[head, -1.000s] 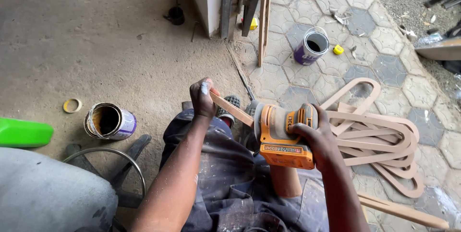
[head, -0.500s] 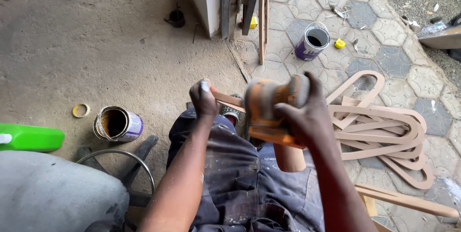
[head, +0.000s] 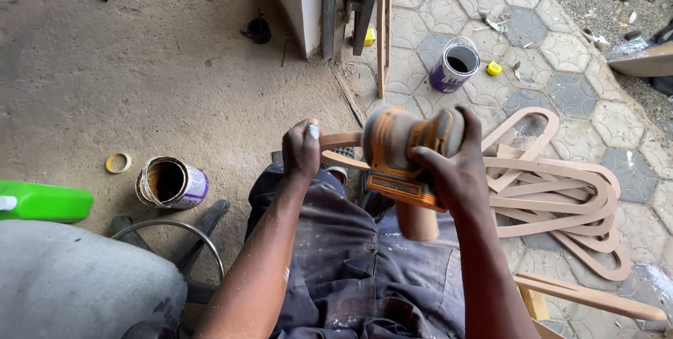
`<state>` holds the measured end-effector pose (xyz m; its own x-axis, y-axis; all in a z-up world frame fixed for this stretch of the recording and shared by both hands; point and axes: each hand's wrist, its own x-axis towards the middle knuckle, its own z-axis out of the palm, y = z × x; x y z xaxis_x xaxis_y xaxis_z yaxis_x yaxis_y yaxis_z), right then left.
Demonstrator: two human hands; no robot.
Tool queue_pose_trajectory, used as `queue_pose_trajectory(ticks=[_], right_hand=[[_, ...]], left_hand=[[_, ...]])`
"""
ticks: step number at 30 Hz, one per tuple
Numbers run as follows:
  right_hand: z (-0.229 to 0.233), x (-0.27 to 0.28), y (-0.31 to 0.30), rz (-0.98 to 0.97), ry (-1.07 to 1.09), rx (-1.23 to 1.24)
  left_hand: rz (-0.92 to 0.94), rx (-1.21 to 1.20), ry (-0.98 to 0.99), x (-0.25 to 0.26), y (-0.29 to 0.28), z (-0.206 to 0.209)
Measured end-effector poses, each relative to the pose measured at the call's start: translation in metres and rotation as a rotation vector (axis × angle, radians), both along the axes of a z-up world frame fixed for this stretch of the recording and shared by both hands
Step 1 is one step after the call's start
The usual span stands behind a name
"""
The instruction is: A person uses an electric orbital sander to smooth the surface of a curved wooden chair frame component while sitting on the ground.
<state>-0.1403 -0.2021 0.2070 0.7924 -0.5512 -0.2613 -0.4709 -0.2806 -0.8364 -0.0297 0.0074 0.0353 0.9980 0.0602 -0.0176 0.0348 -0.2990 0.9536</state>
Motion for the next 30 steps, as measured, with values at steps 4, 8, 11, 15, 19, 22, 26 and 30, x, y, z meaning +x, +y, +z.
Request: queue_pose_trajectory(ticks=[4,8,11,15,19,22,26,30], right_hand=[[0.038,-0.001,0.022,0.087,0.035,-0.222],[0.034,-0.008,0.02,0.116,0.072,-0.24],[0.01,-0.013,0.0,0.071,0.107,-0.126],[-0.085,-0.016,-0.045,-0.153,-0.065,0.285],[-0.096,-0.021,-0.05,-0.189,-0.147,0.379],[-0.075,-0.023,-0.038,-0.148,-0.098,0.344],[0.003,-0.012,0.004,0.019,-0.043,0.055],[0.045,-0.007,0.032,0.189,-0.037,-0.175]], left_hand=[[-0.21,0.002,0.139,-0.011,-0.008,0.013],[-0.276,0.22,0.157,-0.004,-0.014,0.008],[-0.191,0.179,0.173,-0.007,0.0,-0.002],[-0.056,0.088,0.192,-0.01,0.016,0.01],[-0.001,0.142,0.188,-0.016,0.016,0.001],[0.075,0.11,0.195,-0.029,0.008,0.014],[0.05,0.073,0.177,-0.027,0.001,0.023],[-0.011,0.085,0.192,-0.029,-0.006,0.02]])
